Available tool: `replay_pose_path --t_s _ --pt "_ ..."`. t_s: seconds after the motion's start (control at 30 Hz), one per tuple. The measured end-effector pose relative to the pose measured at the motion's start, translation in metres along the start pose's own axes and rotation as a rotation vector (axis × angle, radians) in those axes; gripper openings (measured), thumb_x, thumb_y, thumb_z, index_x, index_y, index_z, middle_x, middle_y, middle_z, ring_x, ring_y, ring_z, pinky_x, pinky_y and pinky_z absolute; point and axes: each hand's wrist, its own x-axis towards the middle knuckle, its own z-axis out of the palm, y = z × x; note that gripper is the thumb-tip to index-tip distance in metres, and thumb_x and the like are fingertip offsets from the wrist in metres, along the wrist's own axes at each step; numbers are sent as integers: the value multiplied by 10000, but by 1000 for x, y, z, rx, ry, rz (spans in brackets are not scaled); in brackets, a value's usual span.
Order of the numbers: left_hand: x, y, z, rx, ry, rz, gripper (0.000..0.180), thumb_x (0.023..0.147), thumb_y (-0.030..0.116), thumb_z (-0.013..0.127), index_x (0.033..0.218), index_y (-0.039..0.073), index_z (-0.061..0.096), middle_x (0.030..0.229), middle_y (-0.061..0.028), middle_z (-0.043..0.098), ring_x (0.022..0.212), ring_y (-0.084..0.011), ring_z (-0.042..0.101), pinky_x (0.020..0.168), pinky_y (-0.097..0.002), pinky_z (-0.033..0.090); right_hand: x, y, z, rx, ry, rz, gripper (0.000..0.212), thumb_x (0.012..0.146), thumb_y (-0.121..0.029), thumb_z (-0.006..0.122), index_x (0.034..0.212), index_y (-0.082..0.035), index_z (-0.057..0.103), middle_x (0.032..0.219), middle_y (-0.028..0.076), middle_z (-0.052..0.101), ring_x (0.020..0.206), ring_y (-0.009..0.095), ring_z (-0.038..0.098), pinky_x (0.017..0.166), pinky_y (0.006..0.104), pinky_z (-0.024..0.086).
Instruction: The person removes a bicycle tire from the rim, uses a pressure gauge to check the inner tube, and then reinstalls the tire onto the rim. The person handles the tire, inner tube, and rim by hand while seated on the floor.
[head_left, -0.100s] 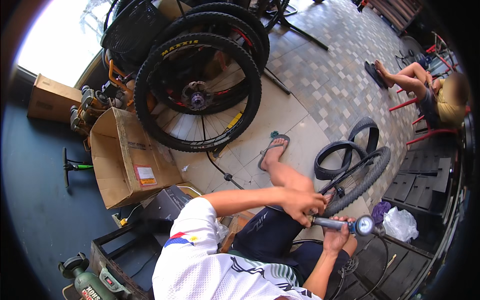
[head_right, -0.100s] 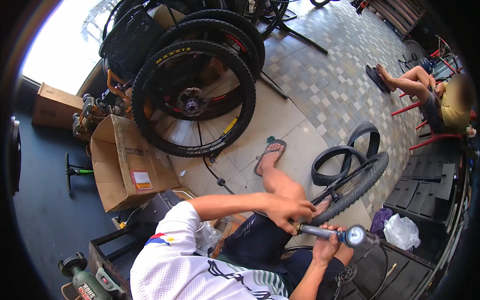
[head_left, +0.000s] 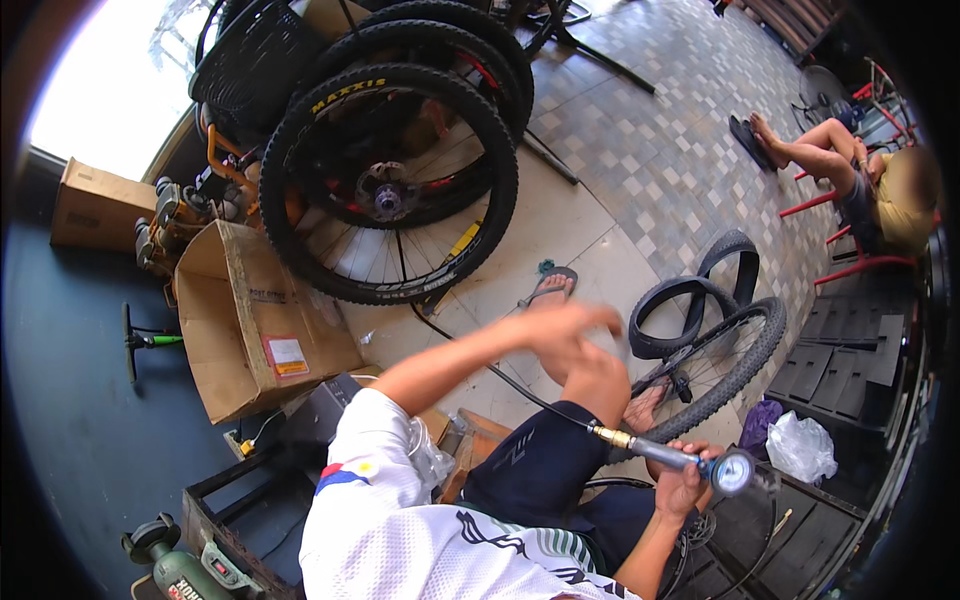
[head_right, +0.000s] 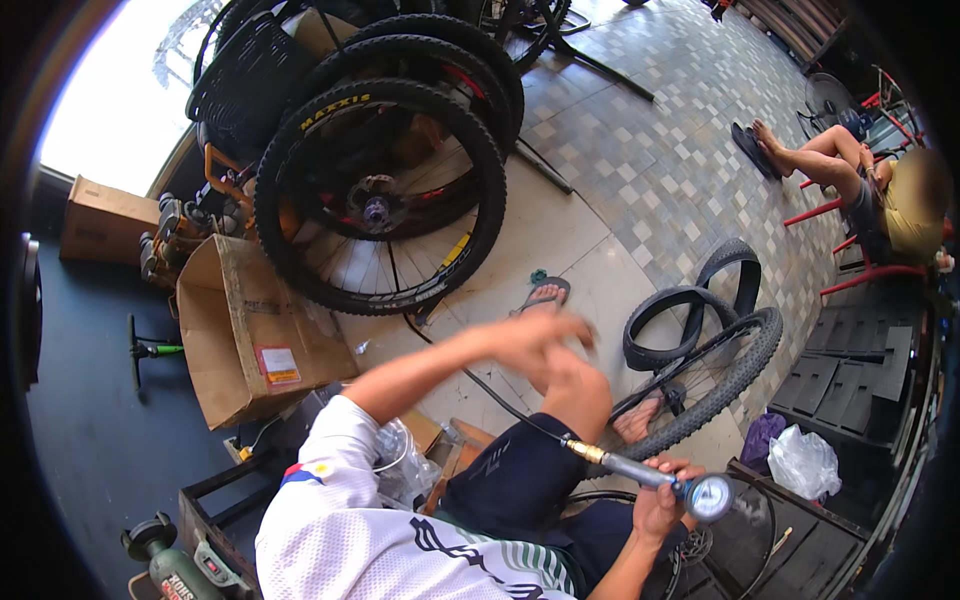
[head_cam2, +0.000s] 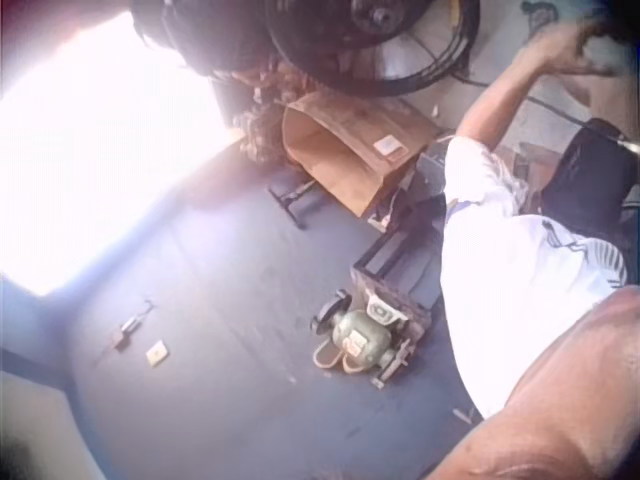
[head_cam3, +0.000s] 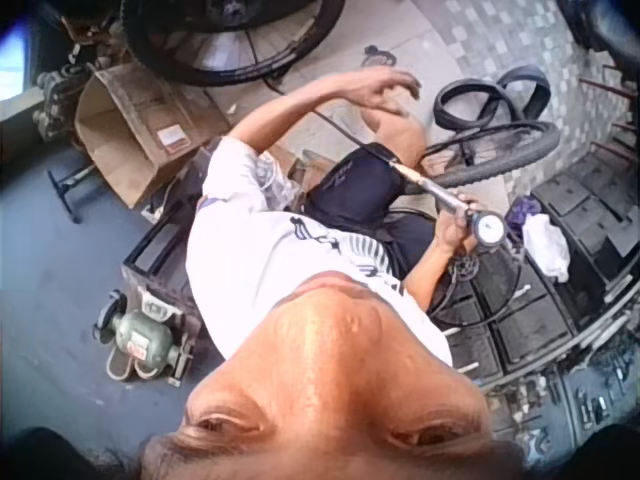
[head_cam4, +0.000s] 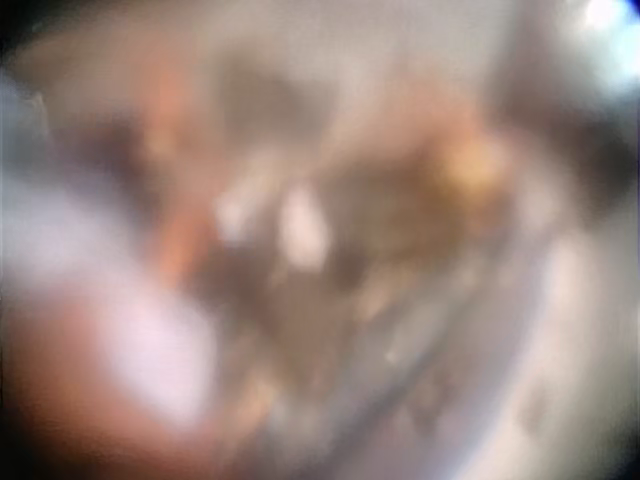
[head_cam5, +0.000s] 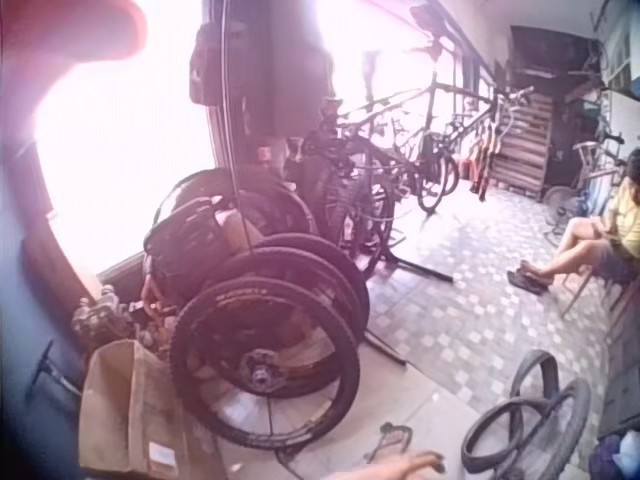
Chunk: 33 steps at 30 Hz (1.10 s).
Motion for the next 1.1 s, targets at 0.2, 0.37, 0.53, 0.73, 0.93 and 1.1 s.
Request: replay_pose_path --t_s 0.2,0.37,0.53,0.73,0.93,1.1 --pt "-28 -94 -260 1140 602 -684 453 793 267 750 1178 49 653 1274 -205 584 1197 -391 564 1037 -463 470 22 -19 36 -110 -91 97 444 794 -168 849 978 -133 447 905 62 544 890 240 608 868 416 515" --pt "-32 -130 -380 1394 483 -1130 910 825 267 768 1569 77 279 1643 -148 275 1532 -324 238 1213 -553 254 40 -14 33 -70 -40 176 502 787 -164 855 1010 -141 405 887 37 510 887 222 579 853 411 506" --pt "-37 -150 -405 1403 360 -1207 1276 624 308 909 1633 212 132 1598 -141 336 1494 -372 292 1157 -629 306 53 -6 23 -71 17 212 566 767 -186 866 1033 -139 369 873 39 512 850 198 562 837 395 519" --pt "-34 -77 -392 1595 108 -974 942 506 399 958 1336 189 565 1328 -175 479 1290 -400 461 1026 -597 414 48 -11 28 -67 46 193 582 754 -195 872 1038 -138 366 864 39 523 836 198 544 811 383 504" --pt "-62 43 -321 1347 -185 -732 837 522 364 959 1242 173 576 1143 -110 614 1126 -340 602 952 -466 474 46 -12 29 -108 -148 18 447 774 -67 802 1046 -103 450 971 73 543 950 221 590 894 429 504" --pt "-135 180 -253 1486 38 -663 764 541 287 931 1228 174 618 1114 -99 572 1092 -328 595 939 -444 478 52 -25 40 -363 3 56 364 798 -57 751 1114 -52 572 988 63 634 940 193 636 889 358 512"
